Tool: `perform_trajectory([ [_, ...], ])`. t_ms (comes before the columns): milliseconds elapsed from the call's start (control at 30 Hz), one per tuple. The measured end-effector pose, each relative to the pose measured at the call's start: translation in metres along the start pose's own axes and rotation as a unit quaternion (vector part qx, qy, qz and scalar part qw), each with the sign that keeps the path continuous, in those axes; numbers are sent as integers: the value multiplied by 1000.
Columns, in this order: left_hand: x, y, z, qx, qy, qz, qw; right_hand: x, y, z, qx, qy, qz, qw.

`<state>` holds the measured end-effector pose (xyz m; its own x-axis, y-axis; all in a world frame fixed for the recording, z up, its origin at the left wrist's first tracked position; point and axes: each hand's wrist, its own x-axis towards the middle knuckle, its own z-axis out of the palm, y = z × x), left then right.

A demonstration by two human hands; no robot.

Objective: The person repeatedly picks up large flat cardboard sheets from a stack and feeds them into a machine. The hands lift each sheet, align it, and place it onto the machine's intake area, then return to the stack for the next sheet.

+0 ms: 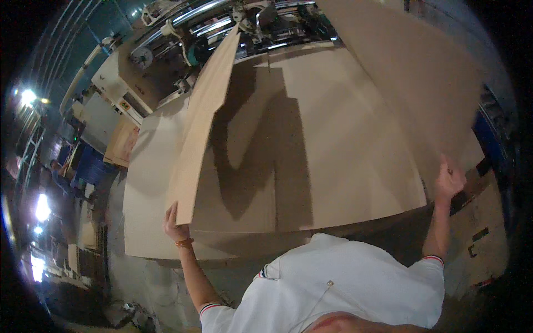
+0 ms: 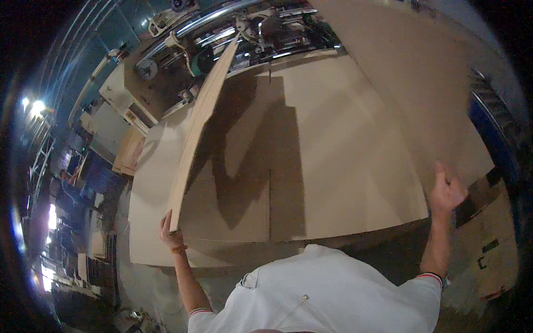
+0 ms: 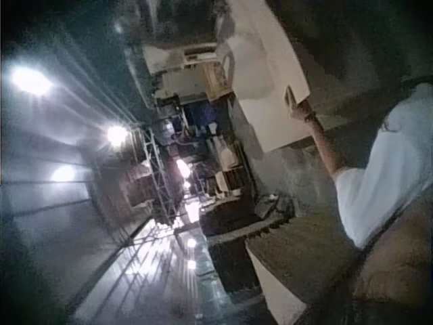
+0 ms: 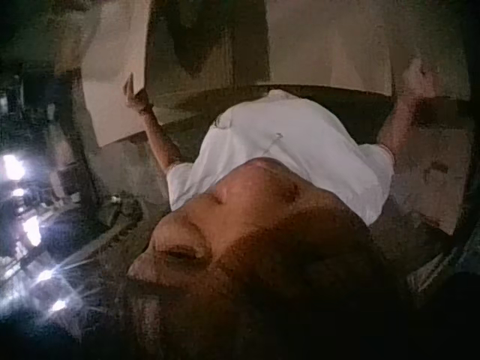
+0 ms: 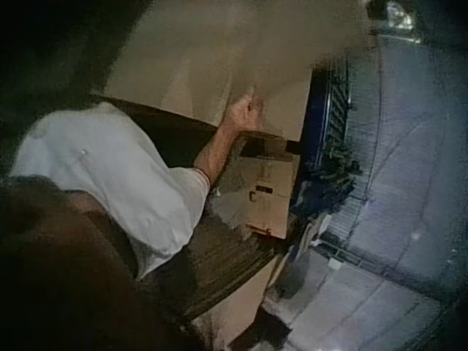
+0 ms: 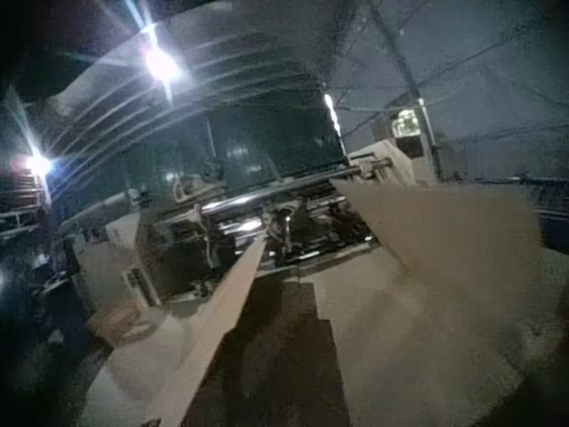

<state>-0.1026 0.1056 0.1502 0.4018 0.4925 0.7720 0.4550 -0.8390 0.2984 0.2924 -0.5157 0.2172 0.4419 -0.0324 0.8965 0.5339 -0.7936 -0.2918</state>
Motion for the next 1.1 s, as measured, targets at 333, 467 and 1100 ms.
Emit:
perform_trajectory([
  [333, -28, 131, 64, -163, -111, 93, 976, -29, 9, 98, 125, -137, -301, 935],
  [467, -93, 136, 118, -124, -197, 158, 960, -123, 15, 115, 121, -327, -216, 912],
  [1100, -86, 92, 110, -24, -297, 204, 933, -119, -34, 128, 172, -368, -383, 829],
])
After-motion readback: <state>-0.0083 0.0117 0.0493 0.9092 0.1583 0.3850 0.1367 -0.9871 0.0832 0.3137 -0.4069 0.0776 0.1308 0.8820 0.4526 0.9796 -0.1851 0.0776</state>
